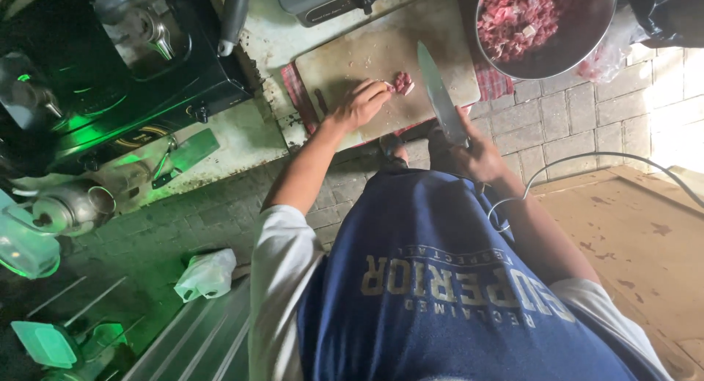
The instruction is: Cutting raw meat into small pieces on a cutting board and placing them in a bowl
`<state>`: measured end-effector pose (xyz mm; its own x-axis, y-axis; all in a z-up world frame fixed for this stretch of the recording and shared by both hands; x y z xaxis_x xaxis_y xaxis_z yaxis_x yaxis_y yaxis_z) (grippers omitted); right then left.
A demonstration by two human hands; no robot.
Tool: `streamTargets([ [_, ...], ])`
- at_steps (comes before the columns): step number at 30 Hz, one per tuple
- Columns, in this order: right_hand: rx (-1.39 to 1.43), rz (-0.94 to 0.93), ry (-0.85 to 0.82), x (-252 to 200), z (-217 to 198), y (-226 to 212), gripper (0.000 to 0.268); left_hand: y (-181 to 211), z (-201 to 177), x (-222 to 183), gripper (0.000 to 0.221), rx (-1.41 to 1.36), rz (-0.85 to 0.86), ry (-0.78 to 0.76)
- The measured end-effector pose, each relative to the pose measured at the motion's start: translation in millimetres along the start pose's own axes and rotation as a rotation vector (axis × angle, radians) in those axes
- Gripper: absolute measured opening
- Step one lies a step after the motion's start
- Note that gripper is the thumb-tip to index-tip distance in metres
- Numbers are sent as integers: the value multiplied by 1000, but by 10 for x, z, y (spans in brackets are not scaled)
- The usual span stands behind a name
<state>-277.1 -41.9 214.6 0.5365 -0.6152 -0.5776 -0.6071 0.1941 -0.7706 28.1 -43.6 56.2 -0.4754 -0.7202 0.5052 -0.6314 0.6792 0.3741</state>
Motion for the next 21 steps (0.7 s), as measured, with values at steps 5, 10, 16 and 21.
streamTargets([
  [5,-10,-79,-4,108,72,333,85,53,-246,331,11,-105,-42,17],
  [10,-20,-112,-17,110,105,319,85,144,-152,202,10,-20,-85,2],
  [16,-285,137,-32,-30,202,-20,84,631,122,74,32,9,-772,308],
  [21,-478,154,-28,-39,347,-153,73,738,73,147,21,-53,-789,477],
])
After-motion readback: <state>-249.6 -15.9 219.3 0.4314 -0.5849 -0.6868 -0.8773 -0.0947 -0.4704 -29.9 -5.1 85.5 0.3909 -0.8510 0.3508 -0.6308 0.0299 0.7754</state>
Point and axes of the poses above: each hand's wrist, its own x-axis towards the middle knuckle, its own z-axis out of the palm, y = z × x, the point moved 1 cm from there along x, towards the middle knuckle, and after that the axes turned 5 degrees about -y, right-handed, at the moved point
